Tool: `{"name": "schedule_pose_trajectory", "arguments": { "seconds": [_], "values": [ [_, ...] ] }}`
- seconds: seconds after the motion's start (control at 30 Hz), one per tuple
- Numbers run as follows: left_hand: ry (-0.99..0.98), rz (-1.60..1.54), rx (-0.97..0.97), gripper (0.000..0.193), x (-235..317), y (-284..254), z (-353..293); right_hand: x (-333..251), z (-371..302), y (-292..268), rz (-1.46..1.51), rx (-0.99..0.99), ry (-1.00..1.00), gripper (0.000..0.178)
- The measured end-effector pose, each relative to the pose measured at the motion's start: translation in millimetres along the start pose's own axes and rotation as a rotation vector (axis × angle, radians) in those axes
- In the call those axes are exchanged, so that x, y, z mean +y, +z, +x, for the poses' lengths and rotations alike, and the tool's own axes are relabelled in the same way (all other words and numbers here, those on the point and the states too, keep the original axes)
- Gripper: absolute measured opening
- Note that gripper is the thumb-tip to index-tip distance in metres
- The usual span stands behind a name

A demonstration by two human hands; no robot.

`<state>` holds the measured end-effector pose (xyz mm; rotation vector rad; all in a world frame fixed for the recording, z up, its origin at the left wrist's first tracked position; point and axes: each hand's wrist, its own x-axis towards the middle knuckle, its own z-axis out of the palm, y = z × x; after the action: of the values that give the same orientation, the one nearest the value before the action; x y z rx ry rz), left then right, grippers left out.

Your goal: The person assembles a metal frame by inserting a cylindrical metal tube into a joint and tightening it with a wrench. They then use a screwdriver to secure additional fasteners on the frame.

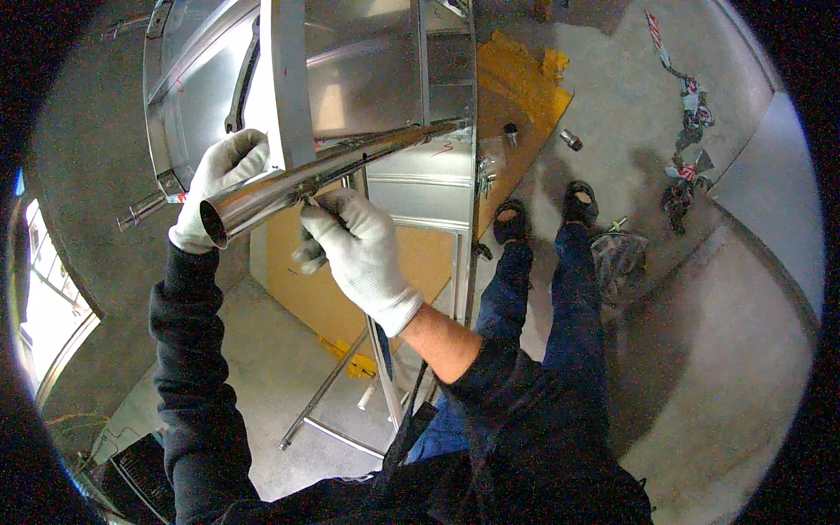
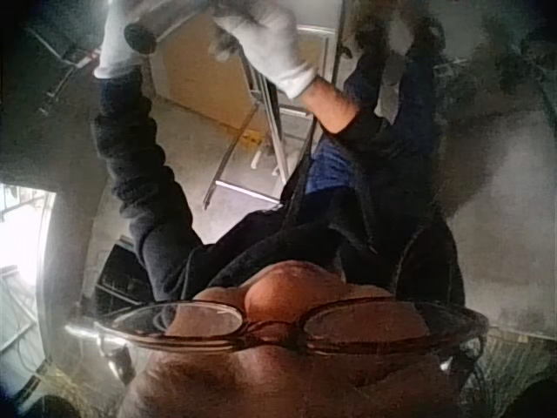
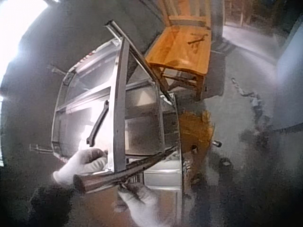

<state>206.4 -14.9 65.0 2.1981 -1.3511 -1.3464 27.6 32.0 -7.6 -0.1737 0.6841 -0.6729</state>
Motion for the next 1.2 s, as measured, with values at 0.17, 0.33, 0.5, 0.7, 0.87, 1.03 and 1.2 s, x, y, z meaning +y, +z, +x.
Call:
{"name": "schedule_pose_trajectory", "arguments": {
  "seconds": [0.17,0.33,0.5,0.7,0.87,1.03,1.2],
  "values": [
    [-0.017,-0.033,-0.017,0.035,-2,0,1,1,-9,17,0.897,-0.007,0.403,0.024],
    [-0.016,-0.015,-0.018,0.033,-1,0,1,11,-7,10,1.226,-0.183,0.460,0.026],
    [-0.002,-0.108,0.054,0.033,-11,8,0,0,-17,8,0.468,0.061,0.333,0.017],
    [-0.047,-0.142,0.052,0.033,-8,8,-1,7,-10,-20,-0.590,-0.002,-0.280,0.011],
    [-0.043,-0.098,0.034,0.032,-9,7,2,-1,10,-27,-0.934,-0.019,-0.680,0.012],
    [-0.033,-0.058,0.071,0.031,-8,9,1,-2,22,-30,-1.006,-0.079,-0.806,0.014],
    [-0.031,-0.062,0.080,0.031,-9,9,1,-6,27,-34,-1.101,-0.100,-0.875,0.015]
  ]
}}
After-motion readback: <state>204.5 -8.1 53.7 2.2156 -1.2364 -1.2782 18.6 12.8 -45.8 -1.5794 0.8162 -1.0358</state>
